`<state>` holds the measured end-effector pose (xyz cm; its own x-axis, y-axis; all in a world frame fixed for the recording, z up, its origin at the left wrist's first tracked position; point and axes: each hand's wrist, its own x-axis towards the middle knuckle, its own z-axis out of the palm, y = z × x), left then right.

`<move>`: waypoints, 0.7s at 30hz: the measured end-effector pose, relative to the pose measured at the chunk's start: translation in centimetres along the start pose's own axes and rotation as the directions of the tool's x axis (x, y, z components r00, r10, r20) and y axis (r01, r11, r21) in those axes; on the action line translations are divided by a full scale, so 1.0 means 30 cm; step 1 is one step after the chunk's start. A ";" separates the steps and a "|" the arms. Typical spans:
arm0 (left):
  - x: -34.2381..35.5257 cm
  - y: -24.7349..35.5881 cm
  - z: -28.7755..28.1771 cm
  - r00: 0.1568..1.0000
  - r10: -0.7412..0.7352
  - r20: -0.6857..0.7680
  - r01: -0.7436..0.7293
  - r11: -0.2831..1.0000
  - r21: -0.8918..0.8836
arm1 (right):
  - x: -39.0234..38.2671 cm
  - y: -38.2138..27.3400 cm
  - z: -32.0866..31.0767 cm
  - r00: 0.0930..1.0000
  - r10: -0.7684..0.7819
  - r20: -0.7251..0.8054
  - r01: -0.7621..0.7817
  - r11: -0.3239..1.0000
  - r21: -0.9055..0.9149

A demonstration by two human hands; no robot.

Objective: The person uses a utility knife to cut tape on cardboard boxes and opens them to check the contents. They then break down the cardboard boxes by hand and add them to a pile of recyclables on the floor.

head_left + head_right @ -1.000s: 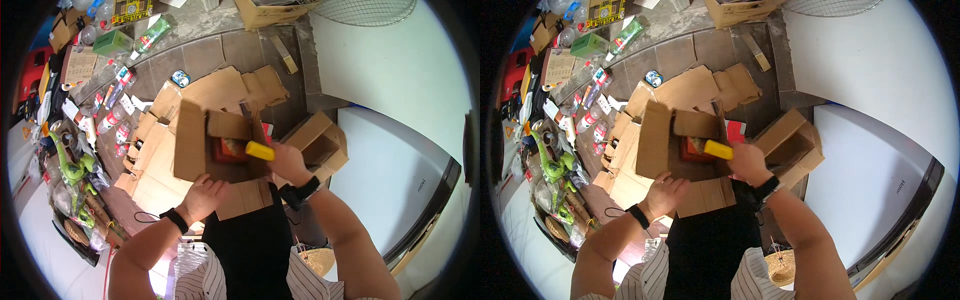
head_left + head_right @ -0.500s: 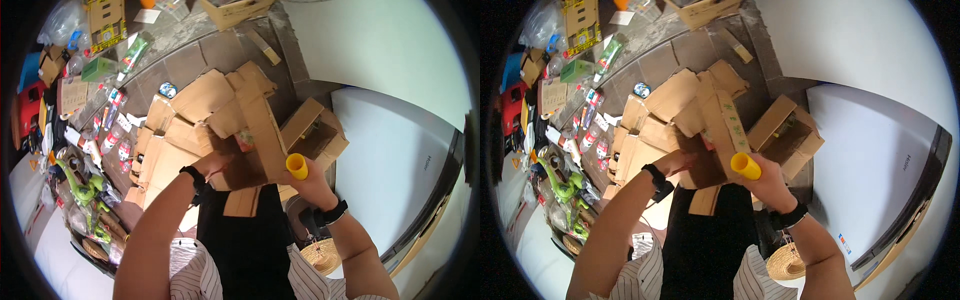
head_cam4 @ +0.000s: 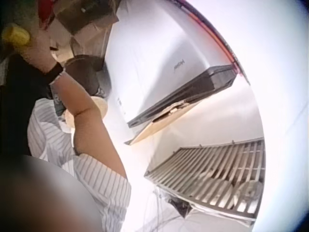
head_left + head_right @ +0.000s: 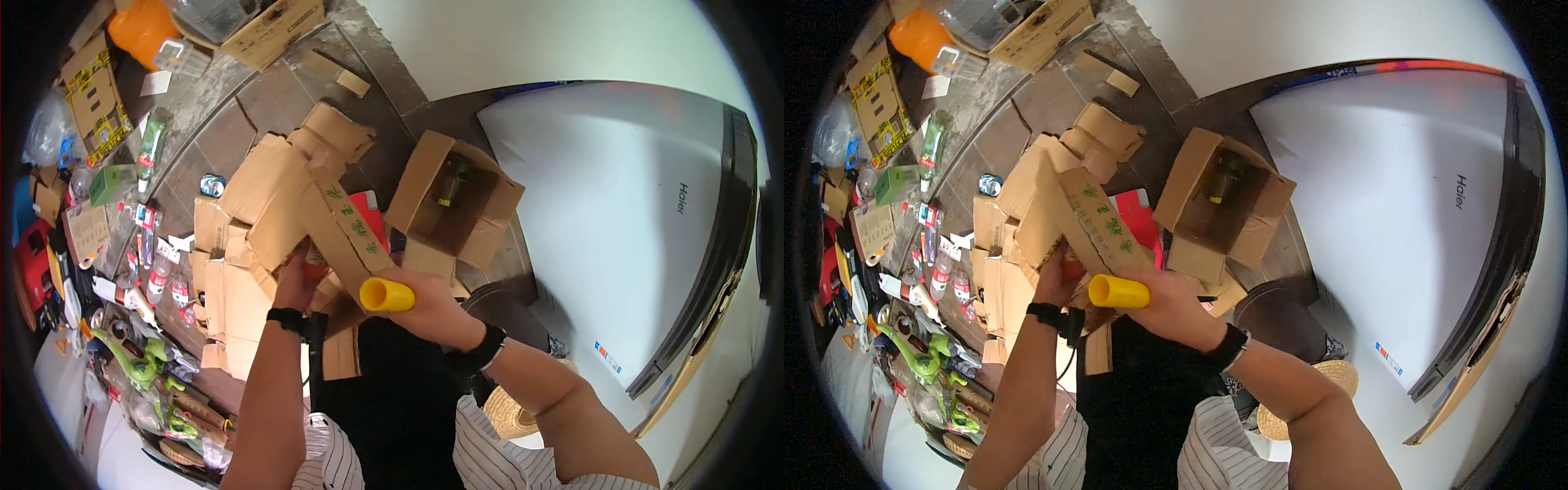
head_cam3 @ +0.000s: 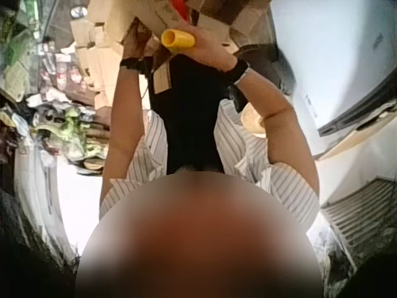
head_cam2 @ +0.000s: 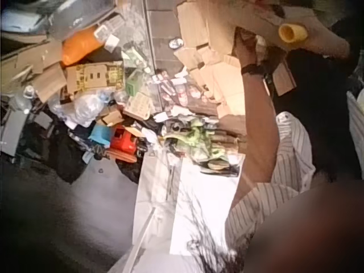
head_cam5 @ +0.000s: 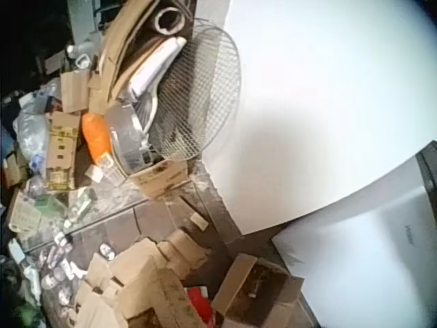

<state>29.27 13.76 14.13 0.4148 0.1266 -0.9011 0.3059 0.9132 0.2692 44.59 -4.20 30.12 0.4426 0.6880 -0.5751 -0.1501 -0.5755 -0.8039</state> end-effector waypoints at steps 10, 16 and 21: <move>-0.289 0.069 -0.005 0.897 0.237 -0.374 0.053 0.781 0.623 | 0.181 0.188 -0.043 0.938 0.064 -0.341 -0.156 0.955 -0.251; -0.467 0.082 0.180 0.876 0.479 -0.050 -0.390 0.768 0.508 | 0.103 -0.037 -0.076 0.984 -0.057 -0.170 0.000 0.948 -0.319; -0.652 0.146 0.369 0.877 0.479 0.019 -0.465 0.840 0.279 | -0.063 -0.336 -0.052 0.961 -0.268 -0.073 0.199 0.845 -0.496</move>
<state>32.01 11.01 36.70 0.5268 0.5415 -0.6552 0.3032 0.6004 0.7400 46.64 -0.40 39.56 0.5296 0.7831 -0.3258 0.3993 -0.5691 -0.7188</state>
